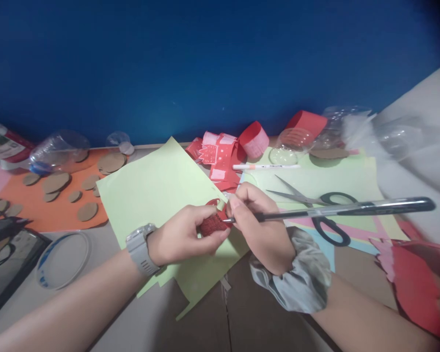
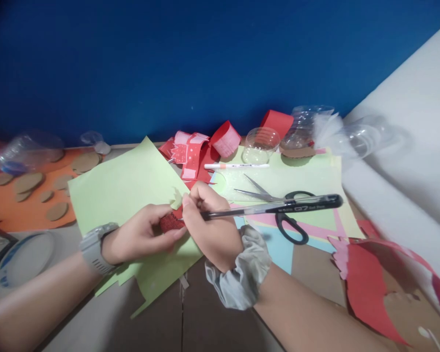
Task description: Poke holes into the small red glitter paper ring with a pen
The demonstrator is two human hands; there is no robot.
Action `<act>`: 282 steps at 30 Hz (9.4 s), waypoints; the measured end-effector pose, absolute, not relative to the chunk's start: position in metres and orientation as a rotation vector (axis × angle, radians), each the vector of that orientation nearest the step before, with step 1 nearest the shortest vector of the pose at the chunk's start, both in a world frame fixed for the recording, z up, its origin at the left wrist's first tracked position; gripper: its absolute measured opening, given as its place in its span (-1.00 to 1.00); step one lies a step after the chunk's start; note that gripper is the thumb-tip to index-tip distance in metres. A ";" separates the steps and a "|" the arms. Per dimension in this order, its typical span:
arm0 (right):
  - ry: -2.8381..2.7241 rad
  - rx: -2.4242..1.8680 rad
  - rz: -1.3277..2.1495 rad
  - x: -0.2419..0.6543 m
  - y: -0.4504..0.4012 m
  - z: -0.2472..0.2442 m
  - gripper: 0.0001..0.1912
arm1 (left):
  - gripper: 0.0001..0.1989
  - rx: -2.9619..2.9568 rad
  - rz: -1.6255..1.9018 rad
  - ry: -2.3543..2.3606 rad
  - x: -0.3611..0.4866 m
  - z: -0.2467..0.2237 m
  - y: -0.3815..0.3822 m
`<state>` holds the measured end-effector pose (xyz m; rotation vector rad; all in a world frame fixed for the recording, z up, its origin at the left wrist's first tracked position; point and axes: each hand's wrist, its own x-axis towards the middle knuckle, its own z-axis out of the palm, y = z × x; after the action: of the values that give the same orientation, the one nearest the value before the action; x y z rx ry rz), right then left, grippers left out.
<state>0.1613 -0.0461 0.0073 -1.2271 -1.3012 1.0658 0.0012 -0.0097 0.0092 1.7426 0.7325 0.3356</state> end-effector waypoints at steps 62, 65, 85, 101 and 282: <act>-1.384 -1.196 1.006 0.160 -0.049 0.009 -0.69 | -0.76 1.463 0.283 0.658 -0.002 0.006 -0.010; -1.394 -1.227 1.019 0.161 -0.049 0.010 -0.70 | -0.76 1.464 0.288 0.655 -0.002 0.006 -0.009; -1.376 -1.229 1.041 0.161 -0.047 0.010 -0.71 | -0.77 1.467 0.275 0.648 -0.002 0.007 -0.009; -1.405 -1.241 1.050 0.162 -0.047 0.009 -0.72 | -0.78 1.482 0.272 0.663 -0.002 0.009 -0.008; -1.442 -1.171 0.981 0.162 -0.045 0.008 -0.73 | -0.77 1.490 0.280 0.688 0.001 0.010 -0.009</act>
<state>0.1622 -0.0451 0.0084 -1.1713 -1.4424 0.9814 0.0008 -0.0086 0.0102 1.4899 0.6883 0.2804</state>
